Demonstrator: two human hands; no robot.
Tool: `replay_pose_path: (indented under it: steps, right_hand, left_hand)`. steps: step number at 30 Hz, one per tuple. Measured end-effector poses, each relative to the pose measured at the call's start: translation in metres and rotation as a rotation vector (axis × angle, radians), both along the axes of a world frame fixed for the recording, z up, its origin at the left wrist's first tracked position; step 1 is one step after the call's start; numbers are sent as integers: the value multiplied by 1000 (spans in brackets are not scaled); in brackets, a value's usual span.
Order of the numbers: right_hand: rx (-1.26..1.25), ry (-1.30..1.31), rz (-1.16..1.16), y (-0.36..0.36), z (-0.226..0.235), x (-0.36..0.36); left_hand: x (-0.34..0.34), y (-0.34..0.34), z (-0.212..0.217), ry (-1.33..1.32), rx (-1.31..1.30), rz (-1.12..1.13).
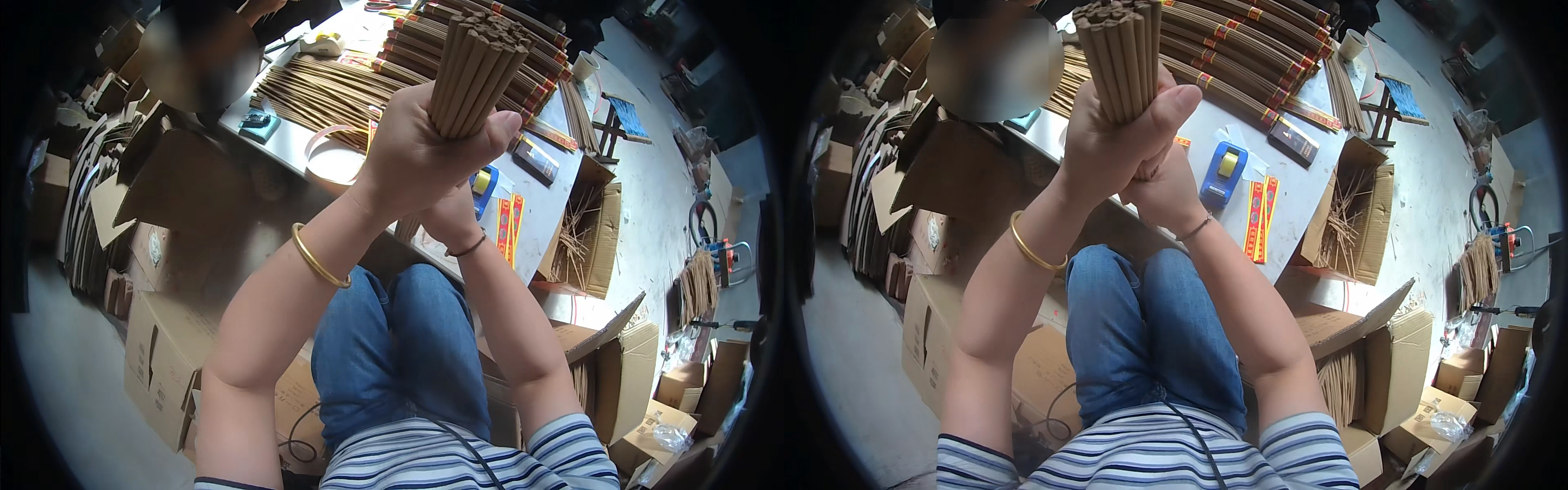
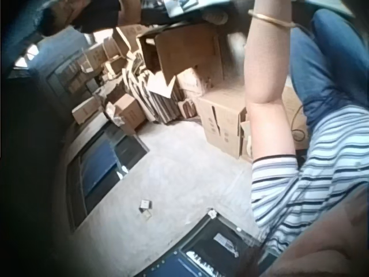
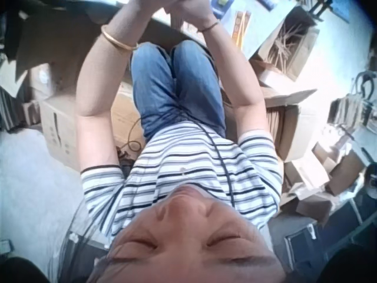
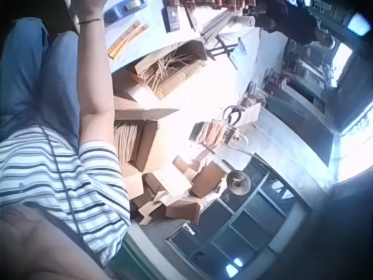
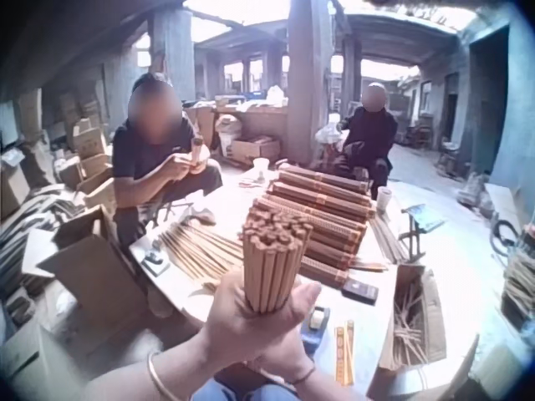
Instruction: The person gathers thin wooden sticks from a cardboard box, aligns them into a bundle, and wraps a red and yellow paper band around the middle to secure them. The person repeats this process for multiple bundles.
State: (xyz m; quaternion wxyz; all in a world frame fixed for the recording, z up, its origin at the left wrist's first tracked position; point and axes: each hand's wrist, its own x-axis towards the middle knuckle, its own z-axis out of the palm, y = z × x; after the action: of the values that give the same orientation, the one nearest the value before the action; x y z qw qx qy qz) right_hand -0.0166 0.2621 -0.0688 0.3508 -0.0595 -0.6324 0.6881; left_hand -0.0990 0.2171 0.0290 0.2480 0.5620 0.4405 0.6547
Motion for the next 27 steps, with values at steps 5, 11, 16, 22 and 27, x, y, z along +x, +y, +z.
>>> replay_pose_path:
  steps: [5,11,16,22,27]
  right_hand:
    - [-299,-10,125,-22,51,28]
    - [-544,1,183,-42,78,66]
    - [-667,57,-37,-77,61,93]
    - [-762,67,-142,-109,50,124]
    - [-847,63,23,-117,51,135]
  left_hand:
    - [5,-9,17,201,149,-13]
    - [26,-118,-53,-180,-556,-458]
    - [103,-158,-63,231,-762,141]
    - [109,-185,-77,406,-611,11]
    - [111,-197,-61,-314,-939,-443]
